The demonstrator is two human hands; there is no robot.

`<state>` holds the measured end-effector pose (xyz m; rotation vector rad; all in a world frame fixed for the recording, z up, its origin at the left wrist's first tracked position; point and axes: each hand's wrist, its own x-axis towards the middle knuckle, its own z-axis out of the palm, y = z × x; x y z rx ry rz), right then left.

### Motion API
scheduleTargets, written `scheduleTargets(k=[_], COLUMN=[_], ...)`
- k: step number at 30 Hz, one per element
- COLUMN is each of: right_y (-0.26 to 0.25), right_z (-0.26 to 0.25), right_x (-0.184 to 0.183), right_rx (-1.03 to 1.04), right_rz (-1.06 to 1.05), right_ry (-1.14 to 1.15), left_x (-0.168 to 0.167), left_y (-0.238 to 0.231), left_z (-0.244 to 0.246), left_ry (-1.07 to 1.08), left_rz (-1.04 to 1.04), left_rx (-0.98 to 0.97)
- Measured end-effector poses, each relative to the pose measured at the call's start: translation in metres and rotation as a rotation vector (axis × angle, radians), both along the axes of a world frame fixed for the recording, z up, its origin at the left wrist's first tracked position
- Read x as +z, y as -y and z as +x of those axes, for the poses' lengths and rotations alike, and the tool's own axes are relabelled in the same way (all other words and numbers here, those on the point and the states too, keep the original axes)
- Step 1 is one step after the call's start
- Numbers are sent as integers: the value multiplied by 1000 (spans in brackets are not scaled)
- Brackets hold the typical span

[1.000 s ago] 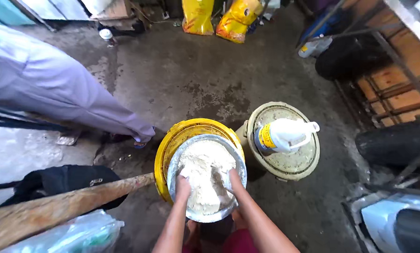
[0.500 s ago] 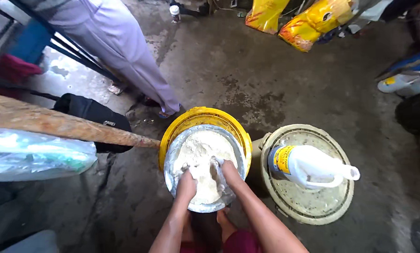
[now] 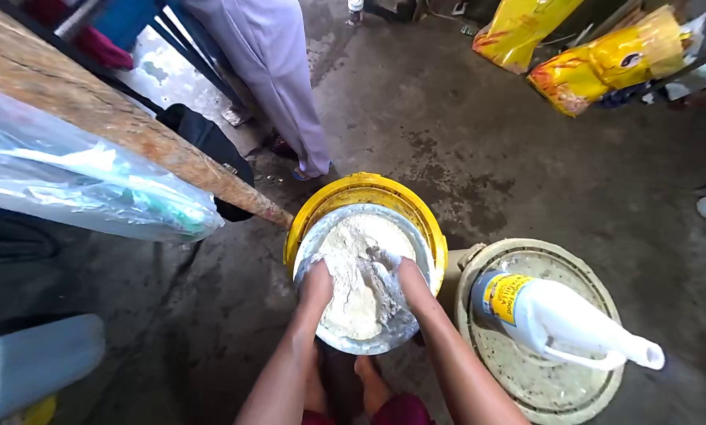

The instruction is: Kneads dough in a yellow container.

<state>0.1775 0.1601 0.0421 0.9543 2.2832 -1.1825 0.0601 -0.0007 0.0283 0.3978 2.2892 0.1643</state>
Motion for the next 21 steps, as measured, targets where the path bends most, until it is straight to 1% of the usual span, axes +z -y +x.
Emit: scheduleTargets(k=[2,5,8,10,11,12,13,15,16,18,19,21], right_y=[3,10,15,21,24,26,26,18,12,-4,-12,-24], right_z=[10,14,17,20,21,21,21,15,10,-8,-20,-43], right_x=[-4,1,0,-7,-10,-9,-6,0,2,0,-2,-13], right_rx=[-24,-20,14,35,63,89,93,55,49,104,152,246], right_rz=[-22,-87,-179,-208,-180,-132,-75,35,76,131,139,119], right_ry=[8,-71,-120,-95,-58,-14,14,20,4,-75,-106,-91], left_x=[10,4,1,-3,-7,-8,-3,1,3,-3,-9,-26], left_y=[6,13,7,11,16,20,23,29,32,34,33,28], left_z=[4,18,32,41,45,47,48,49,55,72,82,99], left_ry=[57,169,247,329,363,350,299,107,38,-4,4,5], left_rz=[152,472,603,665,670,657,618,440,349,244,233,265], left_rx=[86,232,392,610,720,766,716,474,403,389,418,510])
